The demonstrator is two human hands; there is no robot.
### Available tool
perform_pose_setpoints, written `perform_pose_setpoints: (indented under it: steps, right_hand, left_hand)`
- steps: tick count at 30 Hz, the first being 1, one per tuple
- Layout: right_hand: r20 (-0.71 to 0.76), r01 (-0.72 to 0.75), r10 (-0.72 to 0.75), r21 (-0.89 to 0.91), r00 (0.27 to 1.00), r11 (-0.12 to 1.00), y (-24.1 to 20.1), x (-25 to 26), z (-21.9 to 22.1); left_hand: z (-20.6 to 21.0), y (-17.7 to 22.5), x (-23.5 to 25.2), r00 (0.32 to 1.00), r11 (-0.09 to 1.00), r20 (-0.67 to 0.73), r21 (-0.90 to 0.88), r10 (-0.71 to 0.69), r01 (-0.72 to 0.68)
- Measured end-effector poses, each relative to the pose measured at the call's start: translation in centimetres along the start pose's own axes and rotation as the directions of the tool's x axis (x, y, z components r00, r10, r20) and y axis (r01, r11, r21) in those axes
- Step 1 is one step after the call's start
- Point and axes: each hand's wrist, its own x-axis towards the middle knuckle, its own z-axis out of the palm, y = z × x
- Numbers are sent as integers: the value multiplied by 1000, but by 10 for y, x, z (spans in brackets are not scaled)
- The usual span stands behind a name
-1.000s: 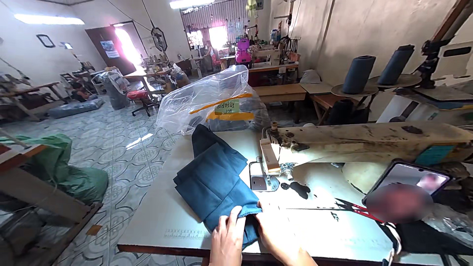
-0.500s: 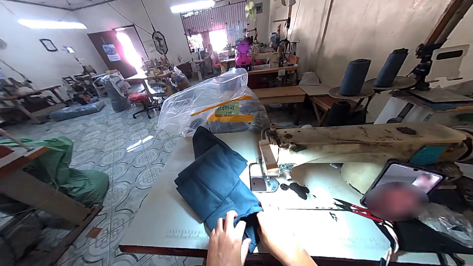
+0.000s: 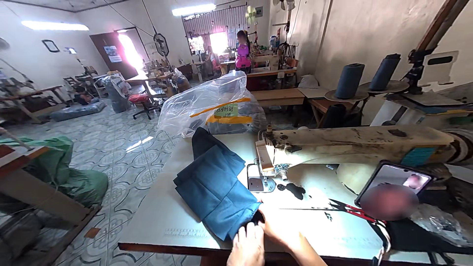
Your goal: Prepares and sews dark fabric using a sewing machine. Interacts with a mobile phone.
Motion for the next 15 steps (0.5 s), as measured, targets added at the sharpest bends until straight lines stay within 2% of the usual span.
perform_pose_setpoints:
  steps: [1,2,3,4,8,11,13,15]
  right_hand:
    - [11,-4,4,11,1000,1000,-2,2,3]
    - [11,-6,5,10,1000,1000,-4,3,7]
    - [7,-7,7,2,1000,1000,-7,4,10]
    - [-11,-3,3,-4,1000,1000,-11,4,14]
    - [-82,-12,9,-42,997,999,-17,2,17]
    - [-179,33,-42,-52,983,998,-11,-2,20]
    - [-360,147,-168,-85,918,985,-1,-3,33]
    - [-547,257,-312,-177,777,950,6,-3,42]
  left_hand:
    - [-7,0,3,988,993,123,77,-93,84]
    - [-18,2,8,945,976,269,160,-188,148]
    - [-27,6,12,883,954,387,243,-264,178]
    - [-34,9,14,841,937,449,302,-303,176]
    - [-48,15,15,795,923,527,371,-302,105]
    - [-50,13,17,773,919,552,382,-312,98]
    - [-47,10,19,766,922,560,371,-315,108]
    - [-43,8,20,775,928,547,347,-318,137]
